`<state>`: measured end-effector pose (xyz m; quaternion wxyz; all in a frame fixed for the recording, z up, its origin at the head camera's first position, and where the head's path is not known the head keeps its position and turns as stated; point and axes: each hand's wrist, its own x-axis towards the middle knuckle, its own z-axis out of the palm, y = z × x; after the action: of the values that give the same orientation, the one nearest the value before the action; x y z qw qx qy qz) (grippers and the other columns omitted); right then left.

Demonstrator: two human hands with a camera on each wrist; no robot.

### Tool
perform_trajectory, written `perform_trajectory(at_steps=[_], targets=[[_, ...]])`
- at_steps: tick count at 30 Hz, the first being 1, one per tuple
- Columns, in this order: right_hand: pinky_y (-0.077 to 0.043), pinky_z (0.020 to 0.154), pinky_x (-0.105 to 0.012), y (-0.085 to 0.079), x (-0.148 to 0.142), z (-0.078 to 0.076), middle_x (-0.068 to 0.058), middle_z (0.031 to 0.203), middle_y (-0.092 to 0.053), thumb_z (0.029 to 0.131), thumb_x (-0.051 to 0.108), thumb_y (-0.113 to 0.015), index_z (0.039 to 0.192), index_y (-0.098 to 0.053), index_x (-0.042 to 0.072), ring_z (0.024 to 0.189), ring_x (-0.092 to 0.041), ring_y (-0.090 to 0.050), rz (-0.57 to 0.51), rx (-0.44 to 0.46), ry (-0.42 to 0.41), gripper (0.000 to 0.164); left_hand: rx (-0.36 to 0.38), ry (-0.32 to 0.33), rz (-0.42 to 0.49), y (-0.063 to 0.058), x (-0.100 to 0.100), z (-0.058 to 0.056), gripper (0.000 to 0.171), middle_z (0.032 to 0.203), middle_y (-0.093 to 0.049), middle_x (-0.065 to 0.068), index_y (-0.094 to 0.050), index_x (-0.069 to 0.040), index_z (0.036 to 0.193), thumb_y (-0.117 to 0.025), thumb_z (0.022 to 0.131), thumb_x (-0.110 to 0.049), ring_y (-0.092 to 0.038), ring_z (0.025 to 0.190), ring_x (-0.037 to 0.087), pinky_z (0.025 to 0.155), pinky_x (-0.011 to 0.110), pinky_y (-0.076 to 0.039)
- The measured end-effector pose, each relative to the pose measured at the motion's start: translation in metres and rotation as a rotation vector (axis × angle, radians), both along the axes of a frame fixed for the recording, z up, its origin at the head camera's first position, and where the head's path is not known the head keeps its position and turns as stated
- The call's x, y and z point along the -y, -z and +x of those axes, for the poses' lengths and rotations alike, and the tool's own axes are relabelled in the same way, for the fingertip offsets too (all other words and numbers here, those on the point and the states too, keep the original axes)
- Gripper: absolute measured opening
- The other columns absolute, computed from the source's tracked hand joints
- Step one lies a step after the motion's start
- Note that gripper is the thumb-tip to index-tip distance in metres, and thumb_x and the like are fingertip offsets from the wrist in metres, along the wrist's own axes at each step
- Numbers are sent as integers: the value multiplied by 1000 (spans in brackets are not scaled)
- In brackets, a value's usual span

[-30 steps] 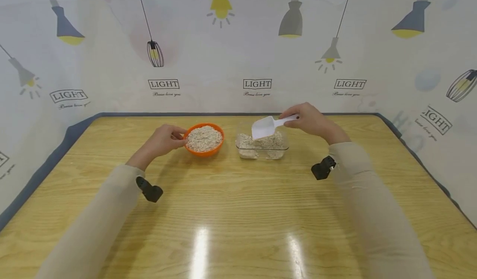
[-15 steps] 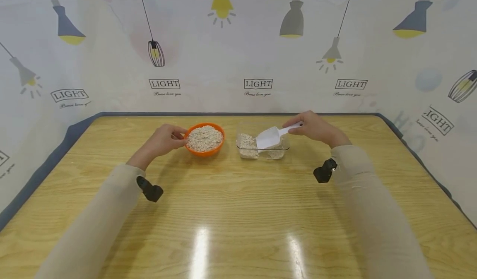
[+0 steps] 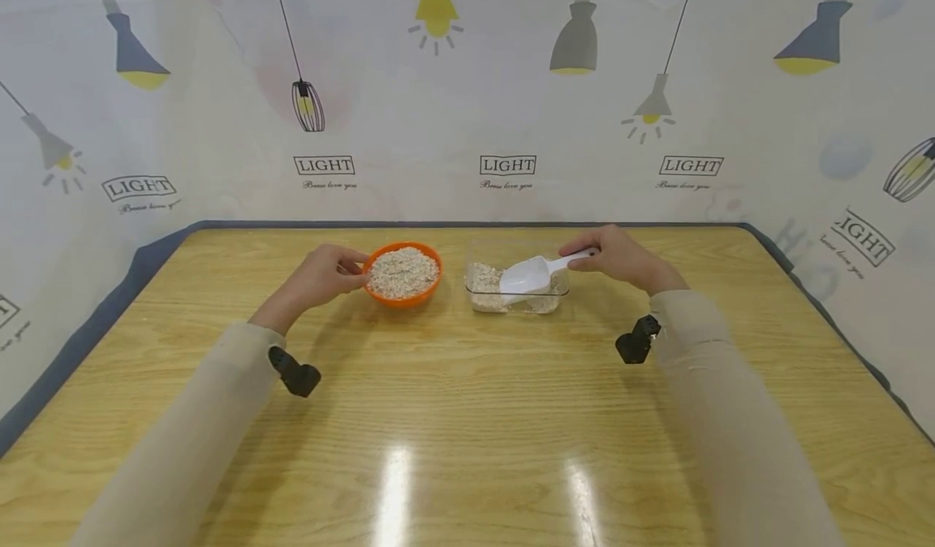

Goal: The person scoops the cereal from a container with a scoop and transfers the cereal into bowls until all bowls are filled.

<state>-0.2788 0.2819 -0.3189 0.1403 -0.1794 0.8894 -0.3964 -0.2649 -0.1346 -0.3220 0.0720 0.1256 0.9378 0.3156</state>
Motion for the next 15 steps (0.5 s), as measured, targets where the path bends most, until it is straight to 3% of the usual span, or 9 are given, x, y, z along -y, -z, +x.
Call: perform_trajectory(at_steps=[8, 15], targets=[[-43, 89, -41, 3, -2, 1, -19, 123, -53, 91, 13, -58, 122, -54, -6, 112, -28, -48, -18, 21, 30, 37, -7, 4, 4, -1, 0, 1, 36, 107, -60, 18, -59, 1, 120, -62, 87, -13, -57, 95, 28, 76, 38, -50], [-42, 89, -41, 1, -6, 1, -19, 124, -53, 91, 20, -58, 124, -55, -2, 112, -26, -48, -6, -6, 4, 39, -20, 25, 3, -1, 2, 1, 35, 107, -60, 19, -59, 3, 120, -61, 88, -12, -57, 95, 29, 76, 39, -50]])
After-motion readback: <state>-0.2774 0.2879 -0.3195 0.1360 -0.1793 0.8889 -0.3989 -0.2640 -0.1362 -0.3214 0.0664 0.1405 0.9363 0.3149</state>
